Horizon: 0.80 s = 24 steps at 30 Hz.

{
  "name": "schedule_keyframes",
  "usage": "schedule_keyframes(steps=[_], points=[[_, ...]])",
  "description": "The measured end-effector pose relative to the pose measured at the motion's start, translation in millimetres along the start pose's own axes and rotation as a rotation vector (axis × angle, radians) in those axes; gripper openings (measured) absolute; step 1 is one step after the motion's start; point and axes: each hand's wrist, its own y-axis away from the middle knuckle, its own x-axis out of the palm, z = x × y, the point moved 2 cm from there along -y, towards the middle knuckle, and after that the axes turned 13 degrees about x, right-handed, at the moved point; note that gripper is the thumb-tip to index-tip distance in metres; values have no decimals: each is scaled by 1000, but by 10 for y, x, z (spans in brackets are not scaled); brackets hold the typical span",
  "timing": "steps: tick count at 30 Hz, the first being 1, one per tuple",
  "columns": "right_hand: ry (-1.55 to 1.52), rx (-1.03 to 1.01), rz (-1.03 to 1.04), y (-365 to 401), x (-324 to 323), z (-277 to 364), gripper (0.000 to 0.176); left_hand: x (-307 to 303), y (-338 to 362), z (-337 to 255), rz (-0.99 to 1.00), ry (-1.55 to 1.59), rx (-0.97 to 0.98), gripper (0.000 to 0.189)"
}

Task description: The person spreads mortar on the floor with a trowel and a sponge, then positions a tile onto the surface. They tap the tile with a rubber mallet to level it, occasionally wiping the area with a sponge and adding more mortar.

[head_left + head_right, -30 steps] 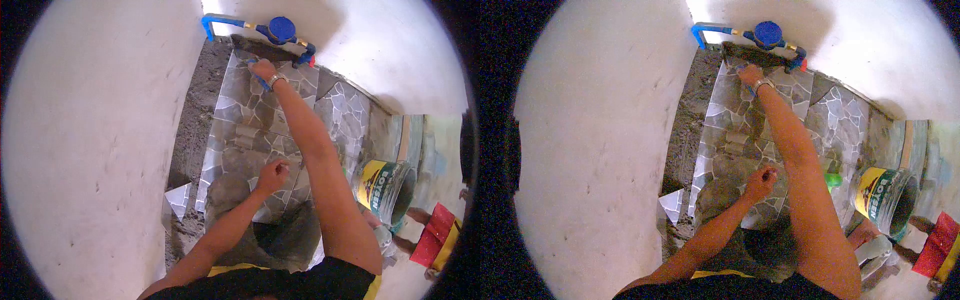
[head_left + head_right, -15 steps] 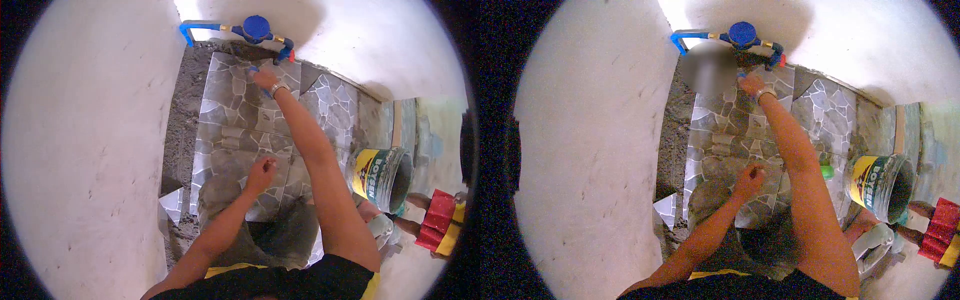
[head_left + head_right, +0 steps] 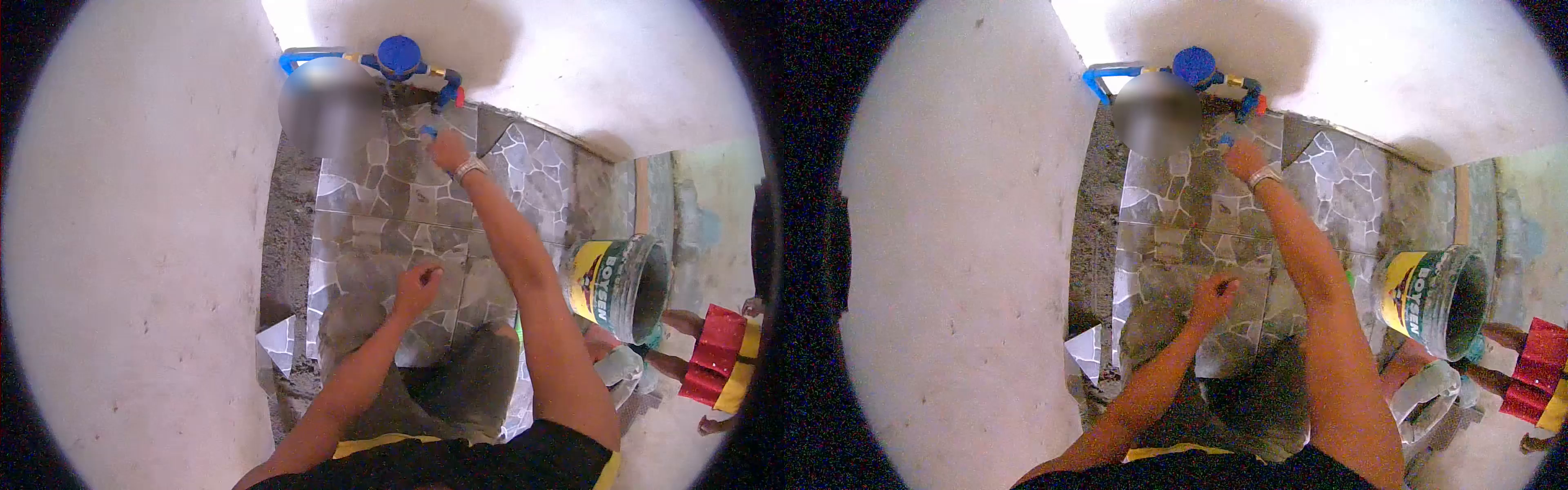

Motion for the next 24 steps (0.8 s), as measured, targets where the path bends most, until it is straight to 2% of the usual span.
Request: schedule_keyframes(steps=[1, 3, 4, 6, 8, 9, 11, 14, 15, 16, 18, 19, 20, 22, 24], points=[[12, 37, 30, 113, -13, -47, 40, 33, 33, -8, 58, 1, -68, 18], [109, -92, -76, 381, -173, -130, 39, -11, 26, 27, 191, -9, -184, 19], [158, -165, -142, 455, -296, -118, 39, -19, -19, 182, 94, -26, -147, 19], [102, -75, -100, 779, -381, -351, 39, 31, 129, 568, -51, -47, -96, 18], [55, 50, -39, 1442, -711, -599, 37, -92, 38, 300, -272, -156, 234, 12], [31, 134, 2, 1960, -1033, -600, 36, -96, 38, 442, -244, -111, 234, 7], [-112, 3, -191, 2896, -1402, -919, 34, -102, 45, 376, -217, -55, 239, 27], [-107, 404, -208, 4315, -1829, -1399, 36, -69, 31, 178, -103, -51, 234, 59], [-124, 516, -233, 4838, -2100, -1472, 36, 24, 27, 83, -95, -270, 294, 59], [-36, 549, -381, 5398, -2096, -1717, 33, -79, 52, 143, -100, -513, 355, 59], [0, 744, -504, 6313, -2526, -1801, 28, -190, 128, 195, -36, -419, 331, 57], [25, 613, -590, 6774, -2632, -2108, 28, -228, 90, 181, -29, -365, 325, 56], [-80, 717, -550, 7145, -2852, -2138, 26, -406, 17, 142, 51, -772, 853, 56], [277, 1067, -510, 7865, -2938, -2561, 25, -754, 161, -87, 62, -776, 891, 54], [424, 1219, -387, 8203, -2928, -3042, 26, -1120, 375, -67, -20, -498, 473, 51]])
